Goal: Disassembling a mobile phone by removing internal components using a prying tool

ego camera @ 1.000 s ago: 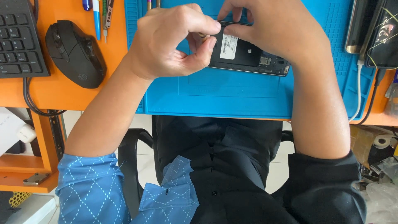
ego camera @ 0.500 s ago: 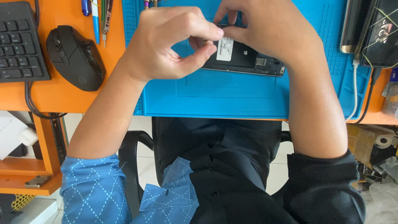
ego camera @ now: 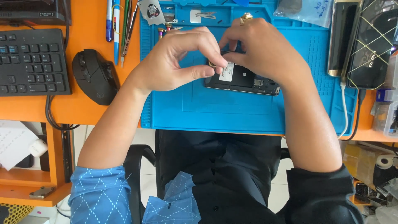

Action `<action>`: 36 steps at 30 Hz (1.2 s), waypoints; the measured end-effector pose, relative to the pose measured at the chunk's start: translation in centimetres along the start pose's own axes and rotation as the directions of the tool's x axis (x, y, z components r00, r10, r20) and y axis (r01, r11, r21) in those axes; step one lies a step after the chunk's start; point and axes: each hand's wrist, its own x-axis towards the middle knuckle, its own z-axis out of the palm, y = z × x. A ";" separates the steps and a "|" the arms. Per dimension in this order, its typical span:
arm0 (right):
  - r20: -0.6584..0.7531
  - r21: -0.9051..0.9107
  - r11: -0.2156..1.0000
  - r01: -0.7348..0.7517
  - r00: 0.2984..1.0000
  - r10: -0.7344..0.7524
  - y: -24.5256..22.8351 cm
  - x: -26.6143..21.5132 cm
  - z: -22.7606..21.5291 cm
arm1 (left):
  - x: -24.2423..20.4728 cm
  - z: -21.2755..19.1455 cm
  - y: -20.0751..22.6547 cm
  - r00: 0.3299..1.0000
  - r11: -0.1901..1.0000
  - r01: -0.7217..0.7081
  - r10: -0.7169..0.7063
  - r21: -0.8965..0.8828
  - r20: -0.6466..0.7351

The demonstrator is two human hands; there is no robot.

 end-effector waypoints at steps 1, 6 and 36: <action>0.000 -0.002 1.000 0.002 1.000 -0.002 0.1 0.0 0.0 | 0.1 0.0 0.2 1.000 1.000 -0.002 0.002 0.002 -0.001; 0.002 0.002 1.000 0.003 1.000 -0.003 0.3 0.0 0.1 | 0.1 0.1 -0.3 0.999 0.998 0.009 -0.006 -0.069 0.031; -0.032 -0.075 0.995 0.062 0.997 -0.065 0.6 -0.4 0.5 | -1.8 -0.7 -3.6 0.873 0.954 0.041 0.110 0.295 -0.476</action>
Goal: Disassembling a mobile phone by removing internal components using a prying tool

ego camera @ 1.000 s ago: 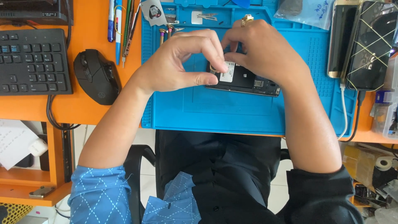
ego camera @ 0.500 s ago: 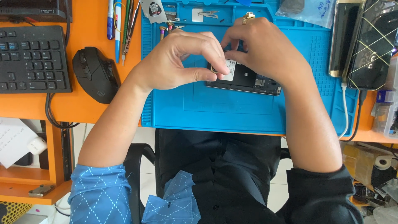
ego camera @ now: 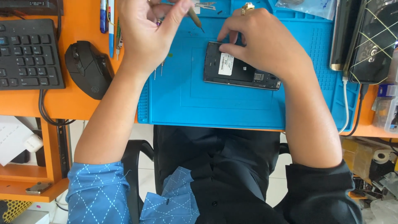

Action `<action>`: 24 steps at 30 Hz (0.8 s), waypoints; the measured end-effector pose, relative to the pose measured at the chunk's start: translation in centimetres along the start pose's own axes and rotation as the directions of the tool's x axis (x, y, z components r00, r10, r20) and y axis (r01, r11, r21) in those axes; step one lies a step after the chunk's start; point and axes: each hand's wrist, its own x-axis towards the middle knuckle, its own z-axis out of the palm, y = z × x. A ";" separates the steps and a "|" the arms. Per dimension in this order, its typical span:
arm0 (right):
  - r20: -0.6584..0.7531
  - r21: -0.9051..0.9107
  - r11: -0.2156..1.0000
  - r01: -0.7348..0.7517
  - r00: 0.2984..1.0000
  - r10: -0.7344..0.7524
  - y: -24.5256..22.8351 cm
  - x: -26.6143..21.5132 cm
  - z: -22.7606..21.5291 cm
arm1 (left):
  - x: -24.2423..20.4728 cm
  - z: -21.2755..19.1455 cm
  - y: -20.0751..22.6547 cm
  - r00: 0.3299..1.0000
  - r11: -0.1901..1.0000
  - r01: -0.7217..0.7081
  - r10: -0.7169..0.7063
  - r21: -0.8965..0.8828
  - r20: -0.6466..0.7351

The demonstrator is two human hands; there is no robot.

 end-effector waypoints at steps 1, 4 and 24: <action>0.002 0.001 1.000 0.000 1.000 0.000 0.0 0.0 0.0 | -0.3 -0.1 -0.5 1.000 1.000 0.002 -0.002 0.000 -0.001; -0.038 -0.023 1.000 0.009 0.999 -0.010 -0.1 0.0 0.2 | -0.8 -0.2 -1.5 0.999 0.985 -0.003 0.010 0.175 -0.038; -0.230 0.049 0.997 0.066 0.972 -0.053 -0.4 1.1 1.1 | 1.2 0.2 1.8 0.997 0.997 -0.067 0.064 0.050 0.049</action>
